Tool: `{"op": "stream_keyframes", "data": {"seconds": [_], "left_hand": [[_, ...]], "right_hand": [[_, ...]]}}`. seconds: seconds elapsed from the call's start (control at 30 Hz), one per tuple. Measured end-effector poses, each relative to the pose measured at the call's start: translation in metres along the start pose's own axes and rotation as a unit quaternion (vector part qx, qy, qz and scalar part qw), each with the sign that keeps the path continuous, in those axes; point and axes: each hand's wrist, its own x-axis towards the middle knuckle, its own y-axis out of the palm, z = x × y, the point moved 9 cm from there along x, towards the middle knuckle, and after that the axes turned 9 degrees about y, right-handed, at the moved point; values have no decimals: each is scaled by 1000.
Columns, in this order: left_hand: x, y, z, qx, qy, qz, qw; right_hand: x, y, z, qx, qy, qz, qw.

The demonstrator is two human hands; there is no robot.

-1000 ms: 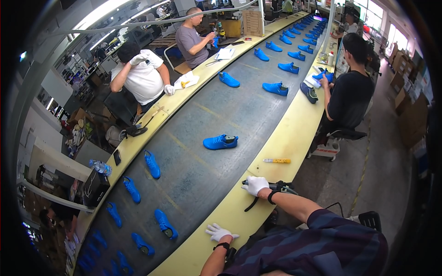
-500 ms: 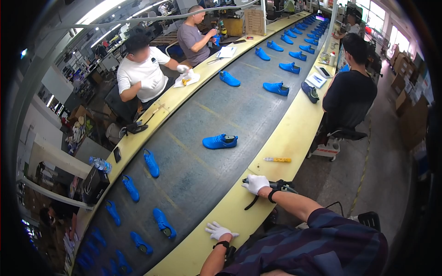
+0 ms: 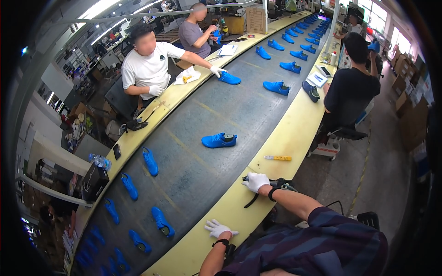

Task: Applying adhesive and assembling blue shoe uppers on an industrial production line.

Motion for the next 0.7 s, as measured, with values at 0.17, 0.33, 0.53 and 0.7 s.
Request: {"op": "stream_keyframes", "data": {"seconds": [0.17, 0.33, 0.53, 0.7], "left_hand": [[-2, -2, 1, -2, 0, 1, 1000], [-3, -6, 0, -9, 5, 4, 1000], [-5, -6, 1, -10, 4, 8, 1000], [-4, -6, 2, -8, -1, 0, 1000]], "right_hand": [[-3, -9, 7, -15, 18, 21, 1000], [-1, -8, 5, -15, 23, 25, 999], [0, -2, 1, -23, 33, 34, 999], [1, -2, 3, -6, 12, 4, 1000]]}}
